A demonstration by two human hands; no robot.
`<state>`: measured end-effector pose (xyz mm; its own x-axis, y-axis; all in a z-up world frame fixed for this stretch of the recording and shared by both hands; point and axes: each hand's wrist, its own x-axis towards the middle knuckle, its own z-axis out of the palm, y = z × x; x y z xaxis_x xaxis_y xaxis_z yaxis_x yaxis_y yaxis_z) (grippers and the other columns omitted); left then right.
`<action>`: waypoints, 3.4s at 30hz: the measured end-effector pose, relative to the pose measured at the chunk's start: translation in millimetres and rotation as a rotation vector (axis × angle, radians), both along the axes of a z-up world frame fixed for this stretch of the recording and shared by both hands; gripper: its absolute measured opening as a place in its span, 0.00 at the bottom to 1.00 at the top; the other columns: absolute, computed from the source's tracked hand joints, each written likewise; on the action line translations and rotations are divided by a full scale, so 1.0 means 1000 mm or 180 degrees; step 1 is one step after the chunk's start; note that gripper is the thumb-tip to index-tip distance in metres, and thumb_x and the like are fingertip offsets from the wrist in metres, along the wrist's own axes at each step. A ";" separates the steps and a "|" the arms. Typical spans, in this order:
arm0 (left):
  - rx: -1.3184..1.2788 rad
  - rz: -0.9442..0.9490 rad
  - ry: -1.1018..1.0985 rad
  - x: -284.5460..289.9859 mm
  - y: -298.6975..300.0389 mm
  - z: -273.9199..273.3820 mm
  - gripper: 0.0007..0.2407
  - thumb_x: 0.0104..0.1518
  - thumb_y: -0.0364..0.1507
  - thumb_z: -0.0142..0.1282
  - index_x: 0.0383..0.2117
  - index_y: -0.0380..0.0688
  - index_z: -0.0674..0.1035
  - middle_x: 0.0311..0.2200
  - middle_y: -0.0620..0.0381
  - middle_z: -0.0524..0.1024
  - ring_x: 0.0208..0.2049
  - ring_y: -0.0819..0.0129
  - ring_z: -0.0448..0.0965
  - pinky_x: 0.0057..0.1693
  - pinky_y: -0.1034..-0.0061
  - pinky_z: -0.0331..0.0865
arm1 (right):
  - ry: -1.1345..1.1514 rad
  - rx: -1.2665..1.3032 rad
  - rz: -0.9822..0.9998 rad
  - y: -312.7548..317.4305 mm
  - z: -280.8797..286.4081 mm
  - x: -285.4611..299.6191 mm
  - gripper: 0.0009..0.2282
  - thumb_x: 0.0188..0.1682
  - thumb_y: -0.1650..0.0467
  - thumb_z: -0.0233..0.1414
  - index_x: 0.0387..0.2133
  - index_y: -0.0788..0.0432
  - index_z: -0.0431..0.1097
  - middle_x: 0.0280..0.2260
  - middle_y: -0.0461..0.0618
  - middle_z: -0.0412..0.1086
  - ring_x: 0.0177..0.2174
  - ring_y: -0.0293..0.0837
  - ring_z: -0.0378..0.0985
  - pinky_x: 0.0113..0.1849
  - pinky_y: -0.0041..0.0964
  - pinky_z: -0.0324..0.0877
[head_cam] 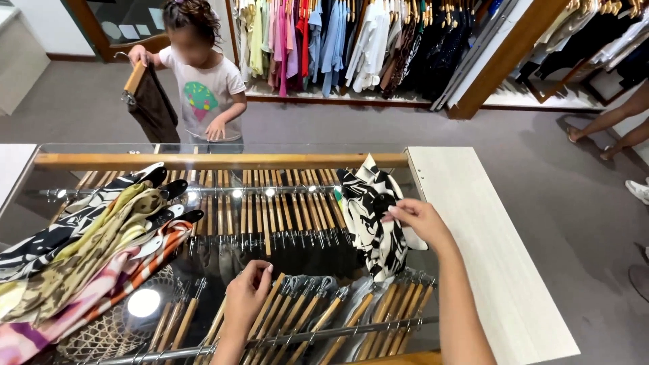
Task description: Folding and arranging various patterned scarves on a glass display counter in a clothing store.
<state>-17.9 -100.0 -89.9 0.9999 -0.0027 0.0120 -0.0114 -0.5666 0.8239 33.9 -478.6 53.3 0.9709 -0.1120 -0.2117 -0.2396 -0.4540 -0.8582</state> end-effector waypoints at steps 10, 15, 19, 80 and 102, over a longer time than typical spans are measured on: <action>-0.0029 -0.0106 -0.0107 -0.003 0.001 0.004 0.07 0.62 0.36 0.52 0.32 0.51 0.80 0.14 0.66 0.69 0.16 0.78 0.67 0.28 0.78 0.59 | -0.0600 -0.0890 -0.1389 0.018 -0.054 0.028 0.19 0.54 0.56 0.45 0.57 0.43 0.67 0.68 0.48 0.50 0.64 0.49 0.57 0.58 0.60 0.56; -0.0406 -0.0212 -0.0337 -0.004 0.006 0.013 0.08 0.63 0.35 0.50 0.35 0.49 0.79 0.20 0.63 0.76 0.23 0.74 0.76 0.33 0.76 0.65 | -0.1667 -0.1236 -0.0816 0.070 -0.064 -0.019 0.13 0.56 0.61 0.47 0.49 0.49 0.72 0.67 0.49 0.54 0.66 0.49 0.54 0.61 0.63 0.39; 0.0935 0.0374 -0.1936 0.020 0.041 0.012 0.05 0.57 0.26 0.57 0.38 0.50 0.77 0.43 0.57 0.75 0.48 0.58 0.74 0.56 0.58 0.62 | -0.2032 -0.1582 0.0252 0.136 -0.108 -0.053 0.12 0.52 0.62 0.49 0.44 0.50 0.73 0.64 0.45 0.61 0.62 0.48 0.59 0.67 0.63 0.29; 0.1823 0.0584 -0.1810 0.001 0.097 -0.018 0.03 0.57 0.28 0.59 0.34 0.48 0.78 0.41 0.57 0.77 0.41 0.59 0.75 0.51 0.63 0.64 | -0.2316 -0.1401 0.0856 0.006 0.261 0.033 0.09 0.53 0.75 0.62 0.46 0.67 0.76 0.36 0.48 0.74 0.35 0.34 0.68 0.33 0.28 0.64; 0.1921 0.0587 -0.2002 0.000 0.096 -0.015 0.07 0.57 0.31 0.60 0.38 0.48 0.77 0.43 0.58 0.78 0.43 0.63 0.76 0.54 0.64 0.62 | -0.0593 -0.0914 -0.0063 0.034 0.033 0.088 0.18 0.51 0.63 0.53 0.54 0.54 0.67 0.52 0.50 0.68 0.52 0.46 0.68 0.52 0.44 0.64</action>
<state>-17.9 -3.6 -105.2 0.7939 -0.0256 0.6075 -0.2267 -0.9395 0.2566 122.1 -445.0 86.0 0.9869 -0.1606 0.0121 -0.1019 -0.6803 -0.7258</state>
